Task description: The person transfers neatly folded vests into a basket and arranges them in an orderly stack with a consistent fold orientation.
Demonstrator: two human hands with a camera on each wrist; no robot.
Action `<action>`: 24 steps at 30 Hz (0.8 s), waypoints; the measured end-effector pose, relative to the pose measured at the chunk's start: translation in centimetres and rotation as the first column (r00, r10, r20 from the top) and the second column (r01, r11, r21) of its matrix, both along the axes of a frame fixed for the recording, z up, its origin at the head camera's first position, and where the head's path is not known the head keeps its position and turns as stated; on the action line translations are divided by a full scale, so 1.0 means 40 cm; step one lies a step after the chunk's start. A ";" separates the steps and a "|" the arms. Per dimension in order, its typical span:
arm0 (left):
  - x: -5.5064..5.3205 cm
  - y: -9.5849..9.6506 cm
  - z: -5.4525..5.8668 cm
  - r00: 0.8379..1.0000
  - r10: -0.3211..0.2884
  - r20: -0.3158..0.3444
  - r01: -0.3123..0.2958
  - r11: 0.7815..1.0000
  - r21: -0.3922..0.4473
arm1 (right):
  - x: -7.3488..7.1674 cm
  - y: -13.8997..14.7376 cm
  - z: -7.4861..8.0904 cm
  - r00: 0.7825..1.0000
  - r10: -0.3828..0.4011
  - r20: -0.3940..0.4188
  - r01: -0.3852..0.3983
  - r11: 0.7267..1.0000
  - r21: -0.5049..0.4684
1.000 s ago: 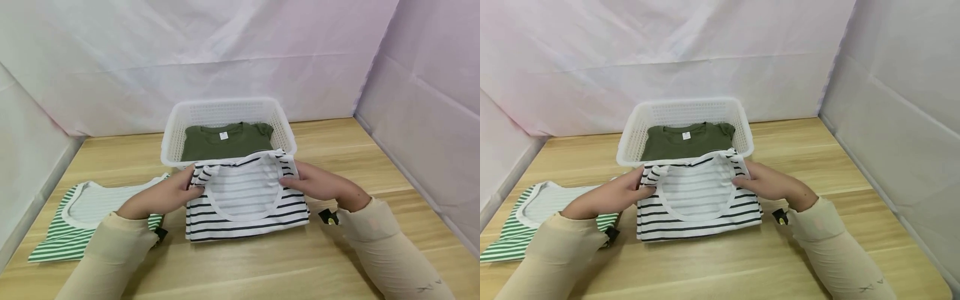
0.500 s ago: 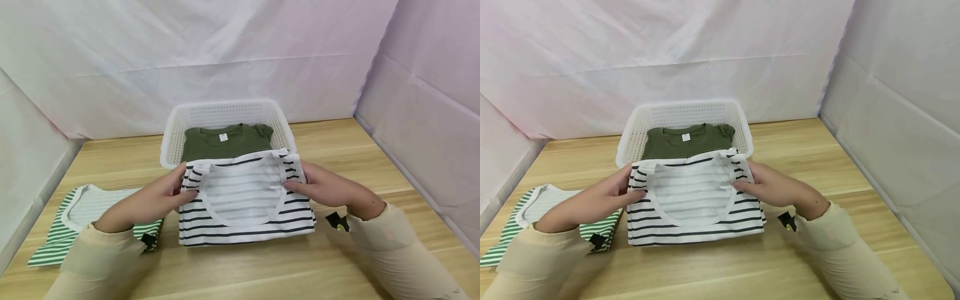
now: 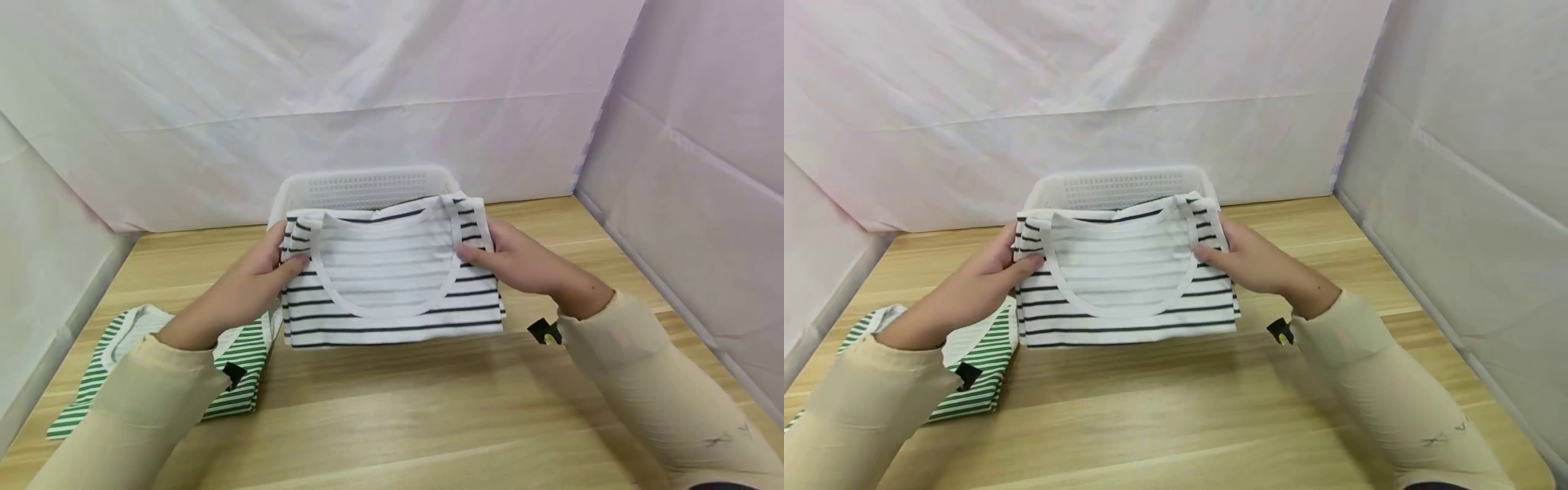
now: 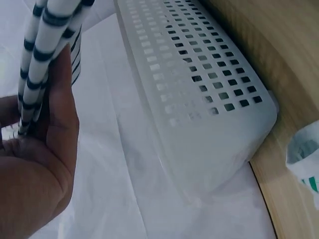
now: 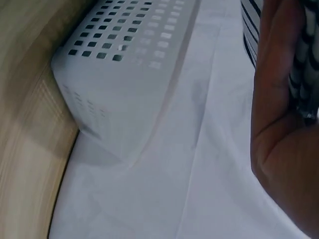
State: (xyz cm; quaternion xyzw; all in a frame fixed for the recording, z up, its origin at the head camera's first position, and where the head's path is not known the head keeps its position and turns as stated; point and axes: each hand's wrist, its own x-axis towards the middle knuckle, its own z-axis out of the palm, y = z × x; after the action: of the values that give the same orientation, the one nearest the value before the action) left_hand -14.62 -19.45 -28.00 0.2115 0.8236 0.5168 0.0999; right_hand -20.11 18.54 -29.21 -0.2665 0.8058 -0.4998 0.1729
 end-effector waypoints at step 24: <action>-0.269 -0.036 -0.019 0.933 0.360 -0.017 -0.347 0.882 -0.320 | -0.242 -0.153 -0.009 0.964 -0.219 -0.150 0.256 0.919 0.300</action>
State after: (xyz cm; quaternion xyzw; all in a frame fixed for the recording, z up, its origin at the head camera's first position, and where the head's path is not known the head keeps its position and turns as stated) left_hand -25.39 -20.88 -28.78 0.0278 0.9183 0.3912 0.0543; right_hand -29.78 12.41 -29.58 -0.1633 0.9104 -0.3653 0.1054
